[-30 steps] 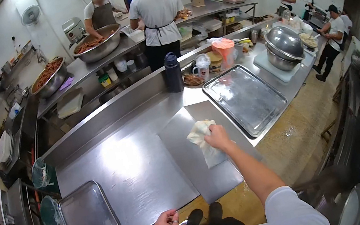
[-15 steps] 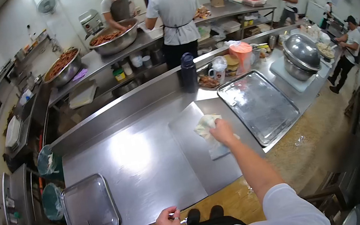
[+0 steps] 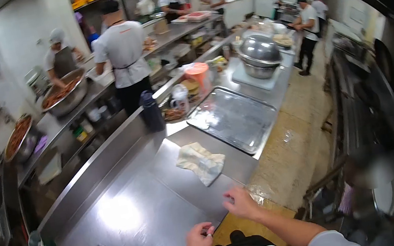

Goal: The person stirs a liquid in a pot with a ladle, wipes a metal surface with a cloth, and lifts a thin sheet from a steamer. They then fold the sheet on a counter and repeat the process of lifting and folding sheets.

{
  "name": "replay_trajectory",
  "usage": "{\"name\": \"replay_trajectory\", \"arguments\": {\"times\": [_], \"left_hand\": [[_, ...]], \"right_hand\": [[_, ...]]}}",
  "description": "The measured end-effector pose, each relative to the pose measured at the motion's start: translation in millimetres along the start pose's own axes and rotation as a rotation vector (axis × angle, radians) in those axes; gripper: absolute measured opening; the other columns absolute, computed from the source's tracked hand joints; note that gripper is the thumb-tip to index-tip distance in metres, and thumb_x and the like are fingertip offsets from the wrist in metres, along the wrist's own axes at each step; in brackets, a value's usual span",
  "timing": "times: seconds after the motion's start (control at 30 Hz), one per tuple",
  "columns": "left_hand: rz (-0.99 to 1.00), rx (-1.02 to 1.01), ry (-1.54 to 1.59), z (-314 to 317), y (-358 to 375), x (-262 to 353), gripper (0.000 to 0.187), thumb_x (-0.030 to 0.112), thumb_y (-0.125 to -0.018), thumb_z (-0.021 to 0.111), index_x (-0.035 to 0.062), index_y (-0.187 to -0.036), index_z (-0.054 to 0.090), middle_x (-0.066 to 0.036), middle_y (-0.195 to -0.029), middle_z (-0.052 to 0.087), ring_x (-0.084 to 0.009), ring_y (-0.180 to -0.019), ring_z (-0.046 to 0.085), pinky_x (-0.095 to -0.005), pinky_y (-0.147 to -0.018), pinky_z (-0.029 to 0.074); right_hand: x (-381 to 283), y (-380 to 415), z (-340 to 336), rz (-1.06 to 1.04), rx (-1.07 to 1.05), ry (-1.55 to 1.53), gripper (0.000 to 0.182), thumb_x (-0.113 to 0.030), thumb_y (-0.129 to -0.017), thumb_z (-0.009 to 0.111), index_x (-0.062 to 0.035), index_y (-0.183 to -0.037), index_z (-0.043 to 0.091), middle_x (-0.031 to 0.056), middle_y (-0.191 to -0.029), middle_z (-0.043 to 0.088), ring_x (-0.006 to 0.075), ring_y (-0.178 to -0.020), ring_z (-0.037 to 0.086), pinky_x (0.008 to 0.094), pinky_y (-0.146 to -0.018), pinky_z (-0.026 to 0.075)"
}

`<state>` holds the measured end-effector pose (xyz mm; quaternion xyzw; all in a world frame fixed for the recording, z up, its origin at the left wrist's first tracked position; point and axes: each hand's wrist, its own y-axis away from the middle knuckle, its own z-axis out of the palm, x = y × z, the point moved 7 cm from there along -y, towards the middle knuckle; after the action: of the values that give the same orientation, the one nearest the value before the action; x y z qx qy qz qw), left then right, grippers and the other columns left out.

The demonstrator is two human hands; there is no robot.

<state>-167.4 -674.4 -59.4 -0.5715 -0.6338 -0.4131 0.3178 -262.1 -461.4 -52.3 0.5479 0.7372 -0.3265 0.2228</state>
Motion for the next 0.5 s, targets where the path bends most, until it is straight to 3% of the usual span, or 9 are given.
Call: {"name": "replay_trajectory", "arguments": {"times": [0.2,0.23,0.3,0.4,0.5], "left_hand": [[0.282,-0.379,-0.041,42,-16,18,0.023,0.018,-0.095,0.076,0.0044,-0.113,0.075,-0.015,-0.104,0.077,-0.0278,-0.081,0.074,-0.0386,-0.075,0.059],[0.321,-0.451,-0.050,53,-17,24,0.023,0.018,-0.095,0.076,0.0043,-0.113,0.074,-0.016,-0.104,0.077,-0.0289,-0.081,0.074,-0.0389,-0.076,0.059],[0.386,-0.577,-0.065,73,-7,35,0.023,0.019,-0.095,0.076,0.0042,-0.113,0.074,-0.016,-0.105,0.077,-0.0310,-0.082,0.074,-0.0394,-0.077,0.059],[0.533,-0.704,-0.092,99,20,62,0.022,0.018,-0.094,0.077,0.0036,-0.111,0.075,-0.015,-0.100,0.077,-0.0262,-0.079,0.073,-0.0372,-0.073,0.058],[0.589,-0.852,-0.082,129,60,73,0.024,0.020,-0.096,0.074,0.0052,-0.115,0.074,-0.016,-0.108,0.077,-0.0326,-0.087,0.074,-0.0405,-0.079,0.059]], "right_hand": [[-28,128,-23,0.417,0.137,-0.103,0.032,-0.023,-0.090,0.075,0.0021,-0.109,0.075,0.0176,-0.097,0.070,0.0287,-0.085,0.071,0.0400,-0.079,0.057],[-33,145,-29,0.482,0.159,-0.120,0.031,-0.024,-0.090,0.074,0.0000,-0.110,0.075,0.0182,-0.102,0.071,0.0323,-0.089,0.071,0.0415,-0.082,0.057],[-36,180,-38,0.567,0.247,-0.110,0.030,-0.022,-0.090,0.074,0.0001,-0.111,0.074,0.0180,-0.103,0.071,0.0320,-0.089,0.071,0.0410,-0.082,0.057],[-50,232,-55,0.660,0.369,-0.072,0.030,-0.021,-0.091,0.074,0.0008,-0.111,0.074,0.0178,-0.102,0.071,0.0310,-0.088,0.071,0.0398,-0.081,0.058],[-66,281,-71,0.727,0.519,-0.084,0.029,-0.020,-0.090,0.077,0.0016,-0.109,0.074,0.0157,-0.097,0.070,0.0267,-0.084,0.070,0.0369,-0.077,0.057]]}}
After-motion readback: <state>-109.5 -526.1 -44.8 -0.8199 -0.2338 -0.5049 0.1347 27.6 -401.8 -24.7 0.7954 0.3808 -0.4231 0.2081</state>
